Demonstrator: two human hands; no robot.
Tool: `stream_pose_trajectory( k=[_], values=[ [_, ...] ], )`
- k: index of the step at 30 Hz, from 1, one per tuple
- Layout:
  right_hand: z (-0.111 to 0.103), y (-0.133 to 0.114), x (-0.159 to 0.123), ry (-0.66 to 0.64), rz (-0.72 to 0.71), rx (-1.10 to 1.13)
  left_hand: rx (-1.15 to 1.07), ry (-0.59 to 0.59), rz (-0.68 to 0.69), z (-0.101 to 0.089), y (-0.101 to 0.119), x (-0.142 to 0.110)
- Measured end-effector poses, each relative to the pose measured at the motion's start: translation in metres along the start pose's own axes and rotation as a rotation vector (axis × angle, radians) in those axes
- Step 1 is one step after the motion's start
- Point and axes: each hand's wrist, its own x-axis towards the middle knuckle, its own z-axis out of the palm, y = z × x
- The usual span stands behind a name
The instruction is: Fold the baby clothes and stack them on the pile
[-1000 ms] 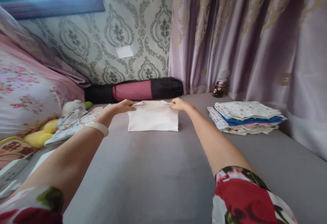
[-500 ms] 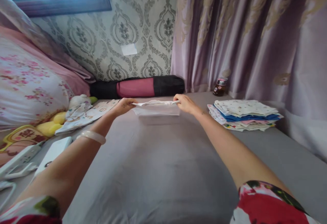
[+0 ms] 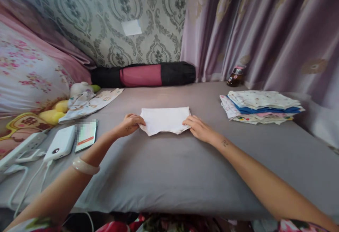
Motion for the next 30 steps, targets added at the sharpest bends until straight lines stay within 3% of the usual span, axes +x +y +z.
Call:
stream_pose_trajectory(
  k=[4,10,15,17,20,25,30],
  values=[
    [0.009,-0.002,-0.01,-0.033,0.002,0.003,0.021,-0.045,0.016,0.006,0.002,-0.01],
    [-0.005,-0.014,-0.004,-0.131,0.142,-0.034,0.036,-0.07,-0.069,-0.006,0.017,-0.009],
    [0.004,-0.035,0.038,-0.041,0.31,-0.103,0.131,0.098,-0.271,0.009,0.051,0.025],
    [0.017,-0.044,0.06,0.028,0.284,-0.129,0.156,0.143,-0.272,0.022,0.068,0.043],
    [0.036,-0.055,0.087,0.031,0.29,-0.16,0.172,0.131,-0.266,0.041,0.085,0.065],
    [0.055,-0.054,0.101,-0.024,0.339,-0.157,0.196,0.136,-0.293,0.065,0.077,0.079],
    [0.061,-0.049,0.099,-0.043,0.355,-0.161,0.191,0.109,-0.28,0.071,0.067,0.078]
  ],
)
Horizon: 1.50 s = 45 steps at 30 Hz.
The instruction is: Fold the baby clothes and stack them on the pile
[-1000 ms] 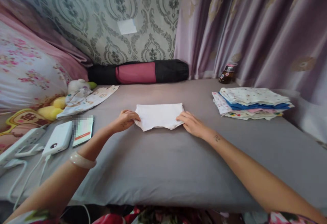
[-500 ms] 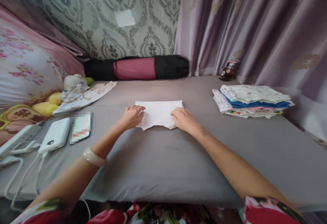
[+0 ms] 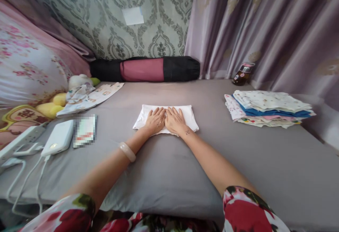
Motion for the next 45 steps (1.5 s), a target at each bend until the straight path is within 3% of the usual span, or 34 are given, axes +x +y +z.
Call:
stream_pose_trajectory(
  k=[6,13,18,23,28,37,41,45],
  values=[
    [-0.004,0.005,0.005,0.001,-0.045,-0.044,0.008,0.051,0.039,-0.013,0.0,0.002],
    [-0.003,0.006,0.005,0.034,-0.04,-0.081,-0.012,0.085,-0.055,-0.011,0.003,0.007],
    [-0.001,0.006,0.005,0.0,-0.006,-0.048,-0.045,0.008,-0.062,-0.007,0.002,0.008],
    [-0.001,0.001,0.005,0.028,0.09,-0.025,-0.052,0.07,-0.087,-0.011,0.001,0.011],
    [0.003,0.0,0.006,0.119,0.28,-0.017,-0.033,0.103,-0.121,-0.008,-0.001,0.012],
    [0.003,0.008,0.004,0.155,0.489,-0.002,0.019,0.114,-0.191,-0.005,-0.024,0.001],
    [-0.001,0.02,-0.002,0.127,0.458,0.002,0.022,0.085,-0.208,-0.011,-0.038,-0.005],
    [-0.003,0.038,-0.008,0.083,0.385,-0.009,0.022,0.02,-0.122,-0.016,-0.054,-0.009]
  ],
)
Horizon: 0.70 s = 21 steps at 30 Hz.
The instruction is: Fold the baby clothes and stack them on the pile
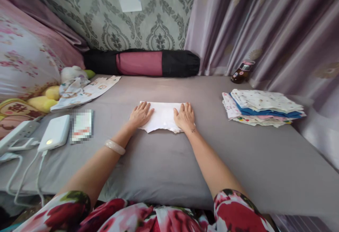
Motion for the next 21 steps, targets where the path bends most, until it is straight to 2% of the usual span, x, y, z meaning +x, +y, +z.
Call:
stream_pose_trajectory(
  k=[6,11,16,21],
  values=[
    [0.003,0.011,0.003,-0.037,-0.045,-0.029,0.001,-0.08,0.068,-0.002,-0.014,0.0],
    [0.001,0.007,0.003,-0.037,-0.036,-0.046,0.007,-0.126,0.042,-0.006,-0.01,0.001],
    [-0.008,-0.011,-0.002,-0.003,-0.083,-0.044,0.043,-0.057,-0.042,-0.011,0.024,-0.001],
    [-0.005,-0.025,-0.007,-0.002,-0.088,-0.013,-0.015,-0.007,-0.008,0.002,0.063,-0.008]
  ],
)
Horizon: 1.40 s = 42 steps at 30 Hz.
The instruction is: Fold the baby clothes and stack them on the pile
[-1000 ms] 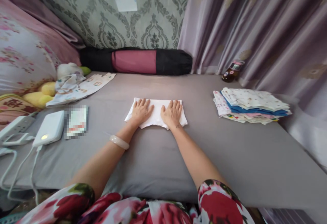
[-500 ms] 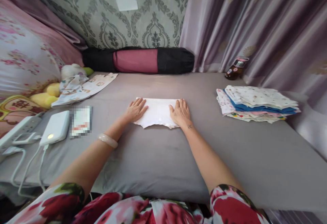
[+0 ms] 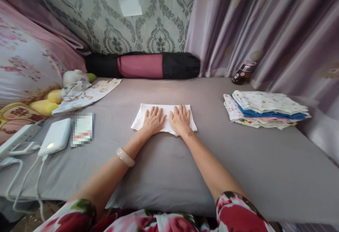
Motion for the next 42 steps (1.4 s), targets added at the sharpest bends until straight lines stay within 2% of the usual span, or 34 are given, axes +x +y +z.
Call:
stream_pose_trajectory(
  k=[5,14,18,25,30,36,42],
  values=[
    [0.007,-0.001,-0.001,0.028,0.001,-0.023,-0.006,0.042,-0.004,0.012,0.004,-0.001],
    [0.003,-0.002,-0.001,0.001,0.01,-0.03,-0.029,0.051,0.002,0.012,0.003,-0.002],
    [-0.001,-0.013,0.002,-0.041,-0.002,-0.002,-0.044,0.088,-0.011,0.01,0.002,-0.002],
    [0.007,-0.041,0.004,-0.021,-0.099,0.042,-0.048,0.157,-0.158,0.0,-0.017,-0.006],
    [0.013,-0.041,0.004,-0.02,-0.103,0.023,-0.071,0.172,-0.181,0.001,-0.027,-0.008],
    [0.007,-0.045,0.006,-0.055,-0.1,0.043,-0.131,0.176,-0.224,-0.002,-0.032,-0.009],
    [0.012,-0.071,0.01,-0.064,-0.158,0.113,-0.121,0.204,-0.307,-0.009,-0.043,-0.012]
  ],
)
